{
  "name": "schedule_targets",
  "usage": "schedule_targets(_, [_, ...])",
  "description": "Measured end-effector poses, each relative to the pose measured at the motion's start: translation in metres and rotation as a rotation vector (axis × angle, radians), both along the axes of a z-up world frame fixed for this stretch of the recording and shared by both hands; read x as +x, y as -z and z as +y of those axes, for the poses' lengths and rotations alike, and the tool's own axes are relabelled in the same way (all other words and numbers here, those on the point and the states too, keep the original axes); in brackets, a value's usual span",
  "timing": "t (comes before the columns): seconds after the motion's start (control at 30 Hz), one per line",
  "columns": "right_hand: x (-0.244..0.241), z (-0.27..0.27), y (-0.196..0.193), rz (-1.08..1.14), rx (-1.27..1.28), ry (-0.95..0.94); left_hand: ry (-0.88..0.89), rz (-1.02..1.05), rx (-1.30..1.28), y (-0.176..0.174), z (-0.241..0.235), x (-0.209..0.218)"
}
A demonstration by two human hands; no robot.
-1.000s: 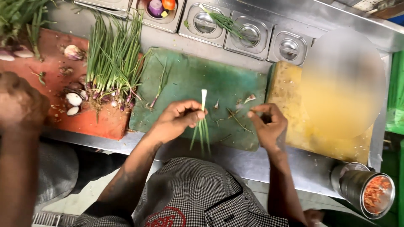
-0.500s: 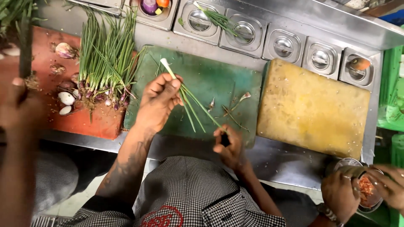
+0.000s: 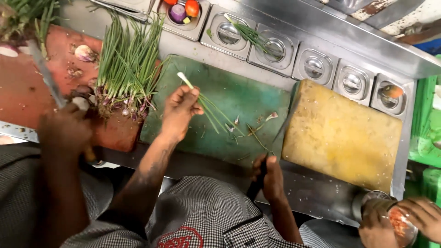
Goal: The person stands at a stainless steel prep counter and trims spring onions, cutting off root ends with a knife and peeling away outer layers and roots by hand, working one bunch at a time on a green cutting board while a coworker beside them cuts onions on an adjacent board.
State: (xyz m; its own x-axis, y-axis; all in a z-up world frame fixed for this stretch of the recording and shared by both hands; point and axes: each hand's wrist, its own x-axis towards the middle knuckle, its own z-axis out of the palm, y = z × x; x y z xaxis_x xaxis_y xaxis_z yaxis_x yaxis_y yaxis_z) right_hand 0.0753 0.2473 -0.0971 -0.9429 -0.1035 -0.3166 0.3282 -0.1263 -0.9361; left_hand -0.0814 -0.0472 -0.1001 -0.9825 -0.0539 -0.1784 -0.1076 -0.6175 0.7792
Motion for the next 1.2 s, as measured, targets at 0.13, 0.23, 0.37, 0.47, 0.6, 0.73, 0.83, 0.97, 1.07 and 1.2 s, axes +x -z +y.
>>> schedule_targets(0.13, [0.002, 0.008, 0.015, -0.177, -0.113, 0.249, 0.096, -0.117, -0.061, 0.026, 0.046, -0.031])
schedule_targets(0.23, [0.001, 0.015, 0.028, -0.148, -0.177, 0.318, 0.095, -0.073, -0.1, 0.053, 0.087, -0.095])
schedule_targets(0.37, [0.005, 0.019, 0.029, -0.098, -0.204, 0.358, 0.061, -0.107, -0.165, 0.004, 0.101, -0.181])
schedule_targets(0.47, [0.011, 0.026, 0.029, -0.063, -0.274, 0.36, 0.0, -0.153, -0.465, 0.035, 0.11, -0.206])
schedule_targets(0.6, [0.029, 0.031, 0.043, -0.082, -0.235, 0.474, -0.058, 0.183, -0.454, 0.102, 0.131, -0.115])
schedule_targets(0.73, [0.036, 0.017, 0.034, -0.127, -0.056, 0.527, 0.259, 0.104, -0.322, 0.083, 0.104, 0.006])
schedule_targets(0.83, [0.03, 0.005, 0.026, -0.176, 0.123, 0.42, 0.19, 0.134, -0.506, 0.068, 0.067, 0.038])
schedule_targets(0.97, [0.02, -0.007, 0.035, -0.145, 0.245, 0.292, -0.17, 0.383, -1.247, 0.053, 0.001, 0.049])
schedule_targets(1.07, [0.02, 0.001, 0.07, -0.003, 0.318, 0.19, -0.27, 0.134, -1.69, 0.047, -0.048, 0.048])
schedule_targets(1.2, [0.022, 0.0, 0.076, -0.078, 0.324, 0.132, -0.346, -0.024, -1.88, 0.045, -0.078, 0.039])
